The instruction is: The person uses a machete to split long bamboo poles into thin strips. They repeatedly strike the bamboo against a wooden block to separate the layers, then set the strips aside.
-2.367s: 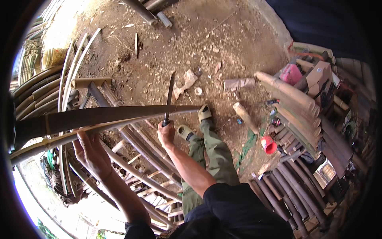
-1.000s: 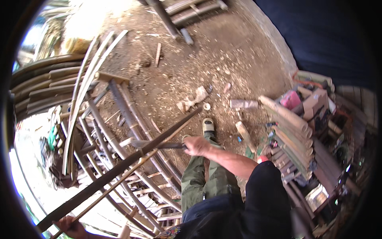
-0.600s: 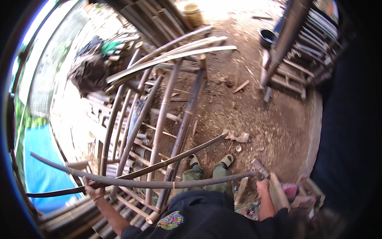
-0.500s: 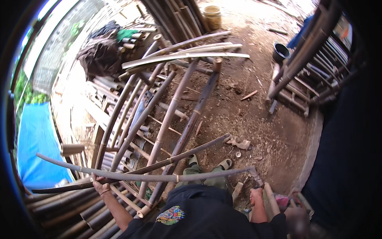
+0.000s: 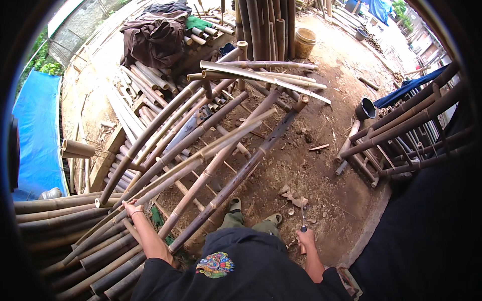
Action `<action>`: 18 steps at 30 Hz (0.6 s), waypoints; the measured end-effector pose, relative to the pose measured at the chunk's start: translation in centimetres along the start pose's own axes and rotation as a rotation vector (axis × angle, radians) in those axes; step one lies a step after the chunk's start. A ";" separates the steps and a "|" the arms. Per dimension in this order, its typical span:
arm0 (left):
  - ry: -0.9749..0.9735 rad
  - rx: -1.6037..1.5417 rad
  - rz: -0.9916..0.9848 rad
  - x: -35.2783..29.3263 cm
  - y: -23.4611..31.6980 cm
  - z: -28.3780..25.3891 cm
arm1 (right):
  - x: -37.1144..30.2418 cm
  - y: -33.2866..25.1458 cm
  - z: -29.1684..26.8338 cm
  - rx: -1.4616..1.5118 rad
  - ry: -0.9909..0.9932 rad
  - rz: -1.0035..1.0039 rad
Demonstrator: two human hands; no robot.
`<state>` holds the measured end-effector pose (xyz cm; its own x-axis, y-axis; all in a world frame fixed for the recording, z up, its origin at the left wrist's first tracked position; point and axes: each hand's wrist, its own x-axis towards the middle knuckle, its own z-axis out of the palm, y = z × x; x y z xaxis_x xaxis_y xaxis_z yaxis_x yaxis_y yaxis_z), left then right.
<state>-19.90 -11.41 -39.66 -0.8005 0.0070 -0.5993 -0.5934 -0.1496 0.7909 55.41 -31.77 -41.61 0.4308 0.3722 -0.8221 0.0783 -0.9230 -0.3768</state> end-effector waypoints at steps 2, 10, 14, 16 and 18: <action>0.081 0.083 0.076 -4.0 -0.7 3.6 | -1.5 -1.5 1.0 -0.015 0.069 0.010; -0.910 -0.100 -0.075 -22.7 0.2 9.3 | -13.7 -14.7 6.3 -0.015 0.227 -0.590; -1.146 0.107 -0.200 -37.3 -4.6 8.1 | -16.5 -22.3 8.7 0.310 0.183 -1.280; -1.258 0.198 -0.193 -43.6 -6.2 5.9 | -17.1 -23.4 8.0 0.068 0.135 -1.292; -1.536 0.220 -0.234 -48.5 -6.7 2.9 | -18.2 -23.3 7.3 0.235 -0.184 -1.096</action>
<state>22.62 -7.89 -15.56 0.0717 0.9902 -0.1200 -0.6024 0.1389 0.7860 39.20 -16.35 -21.03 0.0935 0.9947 -0.0437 0.1528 -0.0577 -0.9866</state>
